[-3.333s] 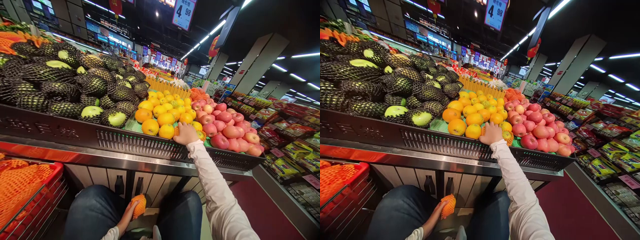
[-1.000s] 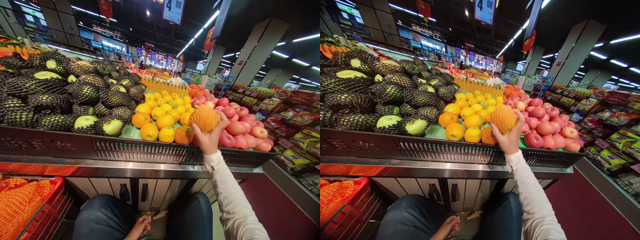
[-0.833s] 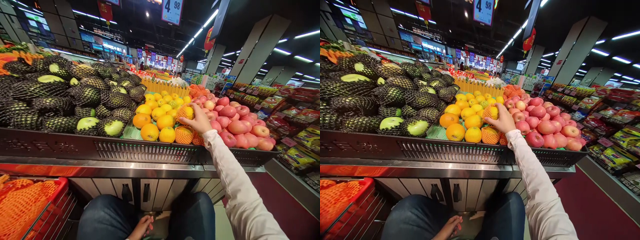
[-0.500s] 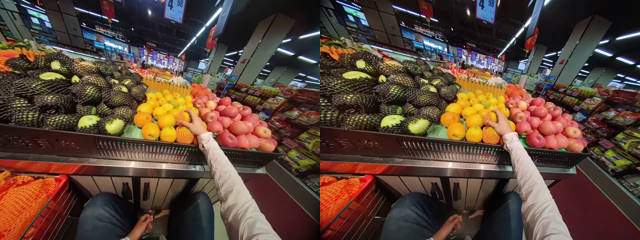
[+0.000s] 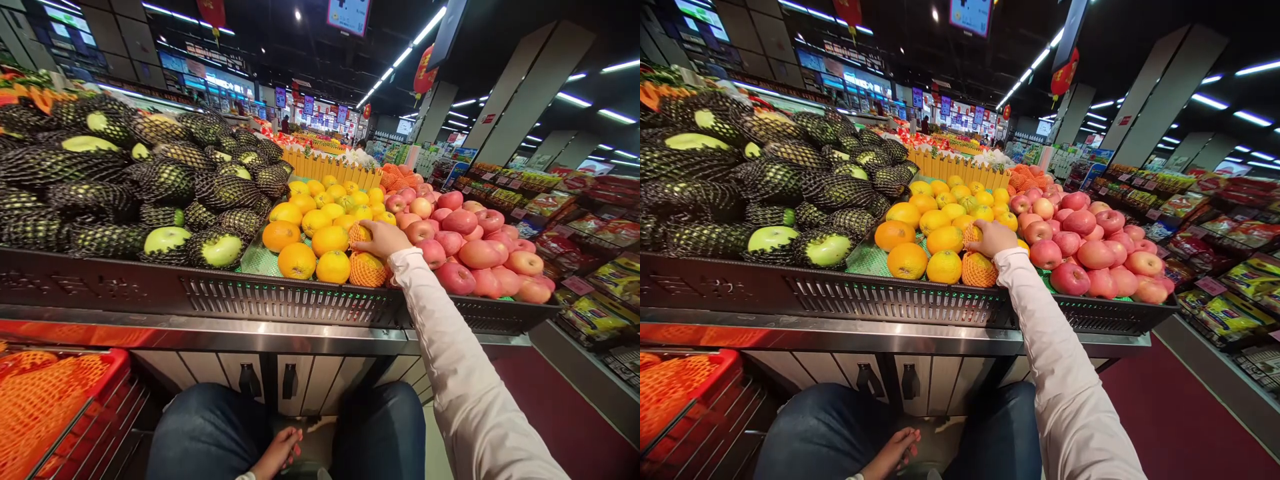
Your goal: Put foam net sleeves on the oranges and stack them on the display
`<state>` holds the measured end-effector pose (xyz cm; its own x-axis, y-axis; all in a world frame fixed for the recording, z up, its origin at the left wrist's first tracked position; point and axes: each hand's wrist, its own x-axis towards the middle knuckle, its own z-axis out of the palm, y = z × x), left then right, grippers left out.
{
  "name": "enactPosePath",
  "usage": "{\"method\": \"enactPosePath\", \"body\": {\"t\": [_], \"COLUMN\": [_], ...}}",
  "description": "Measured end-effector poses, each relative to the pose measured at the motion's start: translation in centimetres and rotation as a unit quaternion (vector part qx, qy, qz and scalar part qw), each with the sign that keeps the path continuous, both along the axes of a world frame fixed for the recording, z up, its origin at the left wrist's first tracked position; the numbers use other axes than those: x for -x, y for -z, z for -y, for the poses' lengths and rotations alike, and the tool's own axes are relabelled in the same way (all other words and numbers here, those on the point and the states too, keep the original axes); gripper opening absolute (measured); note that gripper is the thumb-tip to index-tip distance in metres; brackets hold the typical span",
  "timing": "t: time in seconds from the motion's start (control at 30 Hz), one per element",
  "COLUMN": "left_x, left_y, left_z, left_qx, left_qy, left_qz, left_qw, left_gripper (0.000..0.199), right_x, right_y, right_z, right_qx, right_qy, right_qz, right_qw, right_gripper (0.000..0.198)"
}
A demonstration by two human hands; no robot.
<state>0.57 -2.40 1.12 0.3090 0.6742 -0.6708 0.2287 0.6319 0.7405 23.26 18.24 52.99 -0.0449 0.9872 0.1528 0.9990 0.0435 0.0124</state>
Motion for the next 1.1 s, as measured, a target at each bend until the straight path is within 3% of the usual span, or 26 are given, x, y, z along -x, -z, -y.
{"method": "enactPosePath", "body": {"t": [0.13, 0.23, 0.43, 0.57, 0.67, 0.73, 0.8, 0.83, 0.87, 0.9, 0.97, 1.03, 1.1], "left_x": [0.2, 0.2, 0.0, 0.0, 0.0, -0.1, -0.3, -0.4, -0.4, -0.4, 0.1, 1.7, 4.6], "left_y": [-0.1, 0.1, 0.1, -0.3, -0.7, -1.3, -2.2, -2.7, -3.3, -3.9, -5.4, -7.2, -9.7], "left_z": [0.0, -0.1, -0.3, -0.1, -0.1, 0.0, 0.0, 0.0, -0.1, -0.3, -0.7, -1.4, -2.1], "left_qx": [-0.007, -0.009, -0.005, -0.013, -0.006, -0.002, -0.006, -0.014, -0.027, -0.042, -0.078, -0.113, -0.16], "left_qy": [0.0, -0.003, 0.004, 0.002, -0.01, -0.014, -0.015, -0.019, -0.027, -0.036, -0.06, -0.088, -0.123], "left_qz": [0.004, 0.007, -0.008, 0.001, -0.005, -0.009, -0.011, -0.011, -0.009, -0.006, 0.004, 0.009, -0.006], "left_qw": [1.0, 1.0, 1.0, 1.0, 1.0, 1.0, 1.0, 1.0, 0.999, 0.998, 0.995, 0.99, 0.979], "left_gripper": [0.095, 0.095, 0.099, 0.094, 0.092, 0.088, 0.082, 0.078, 0.075, 0.072, 0.071, 0.079, 0.088], "right_x": [0.8, 1.8, 3.3, 2.6, 1.6, 1.3, 1.6, 1.9, 2.3, 2.8, 4.0, 4.9, 5.3], "right_y": [-1.9, -2.3, -1.3, -0.5, 0.2, 1.7, 5.2, 7.9, 11.2, 15.1, 24.0, 33.0, 40.1], "right_z": [-1.2, -1.5, -1.1, -0.4, 1.8, 4.4, 7.6, 9.4, 11.2, 13.0, 16.5, 19.5, 21.9], "right_qx": [0.066, 0.088, 0.065, 0.051, -0.022, -0.151, -0.3, -0.349, -0.365, -0.339, -0.17, 0.007, 0.194], "right_qy": [0.007, 0.023, 0.051, 0.032, 0.027, 0.025, -0.006, -0.032, -0.072, -0.147, -0.277, -0.223, -0.132], "right_qz": [0.03, 0.054, 0.065, 0.051, -0.003, -0.059, -0.116, -0.145, -0.167, -0.175, -0.175, -0.195, -0.203], "right_qw": [0.997, 0.994, 0.994, 0.997, 0.999, 0.986, 0.947, 0.925, 0.913, 0.913, 0.929, 0.955, 0.951], "right_gripper": [0.076, 0.069, 0.066, 0.068, 0.072, 0.066, 0.052, 0.046, 0.04, 0.037, 0.034, 0.033, 0.029]}}
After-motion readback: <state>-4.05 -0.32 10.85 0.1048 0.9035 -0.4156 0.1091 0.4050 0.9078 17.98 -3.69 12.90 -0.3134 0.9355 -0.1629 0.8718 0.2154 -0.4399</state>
